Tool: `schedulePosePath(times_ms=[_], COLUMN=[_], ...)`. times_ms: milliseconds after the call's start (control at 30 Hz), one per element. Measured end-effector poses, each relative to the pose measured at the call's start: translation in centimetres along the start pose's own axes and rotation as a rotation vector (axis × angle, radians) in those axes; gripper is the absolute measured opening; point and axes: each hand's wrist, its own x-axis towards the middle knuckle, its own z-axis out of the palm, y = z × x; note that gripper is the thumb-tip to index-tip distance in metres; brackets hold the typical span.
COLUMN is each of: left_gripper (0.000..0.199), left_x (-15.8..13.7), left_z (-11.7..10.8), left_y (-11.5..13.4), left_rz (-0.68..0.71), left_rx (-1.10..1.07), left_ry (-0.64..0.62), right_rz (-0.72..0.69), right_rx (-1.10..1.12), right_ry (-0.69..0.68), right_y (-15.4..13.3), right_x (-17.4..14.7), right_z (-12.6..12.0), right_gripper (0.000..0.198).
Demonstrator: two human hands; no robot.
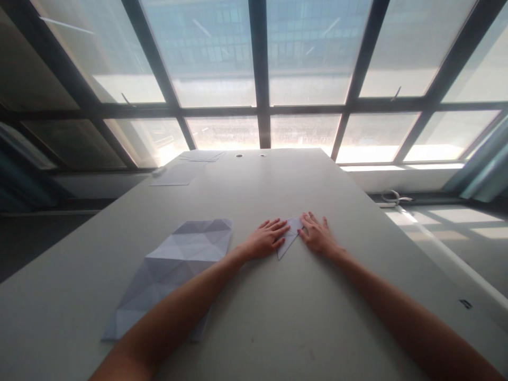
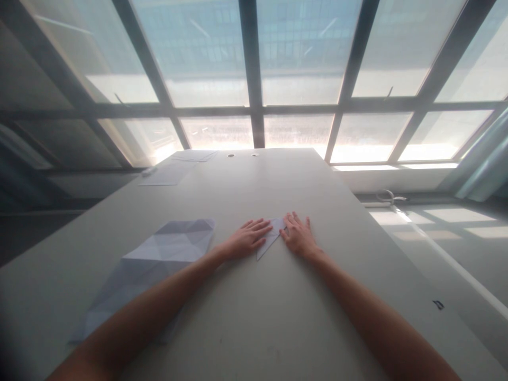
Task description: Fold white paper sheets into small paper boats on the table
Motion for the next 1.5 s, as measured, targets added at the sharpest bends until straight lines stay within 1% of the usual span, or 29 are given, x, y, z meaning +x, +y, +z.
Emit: schedulePosePath(times_ms=[100,267,400,567,633,733,800,1067,1267,1500], left_gripper=[0.052,0.049,0.050,0.057,0.055,0.047,0.044,0.044,0.042,0.042], left_x=[0.02,-0.01,0.04,0.06,0.01,-0.05,-0.06,-0.04,-0.06,-0.07], left_z=[0.01,-0.06,0.14,0.22,0.09,-0.09,-0.13,-0.09,-0.06,-0.03], left_y=[-0.02,-0.06,-0.20,-0.11,-0.01,0.05,0.02,-0.05,-0.14,-0.12], left_rz=[-0.003,0.003,0.003,-0.023,-0.017,0.010,0.012,0.007,0.034,0.034], left_rx=[-0.006,-0.003,0.008,-0.019,-0.022,-0.014,-0.018,-0.025,-0.025,-0.036], left_ry=[0.006,-0.008,-0.023,-0.008,-0.002,0.001,0.004,0.008,0.005,0.020], right_rz=[-0.020,-0.006,-0.009,-0.118,-0.147,-0.126,-0.106,-0.096,-0.109,-0.106], right_rx=[-0.016,0.013,0.019,0.027,0.029,0.037,0.043,0.058,0.055,0.044], right_ry=[0.024,0.003,-0.003,-0.023,-0.024,-0.017,-0.012,-0.002,-0.003,-0.016], right_y=[-0.17,-0.34,-0.27,-0.27,-0.32,-0.39,-0.44,-0.54,-0.45,-0.56], right_x=[-0.02,0.01,-0.01,-0.26,-0.34,-0.33,-0.28,-0.24,-0.31,-0.35], right_z=[0.15,0.32,0.23,-0.03,-0.09,-0.10,-0.08,-0.17,-0.20,-0.39], right_gripper=[0.056,0.058,0.057,0.060,0.063,0.064,0.062,0.056,0.054,0.055])
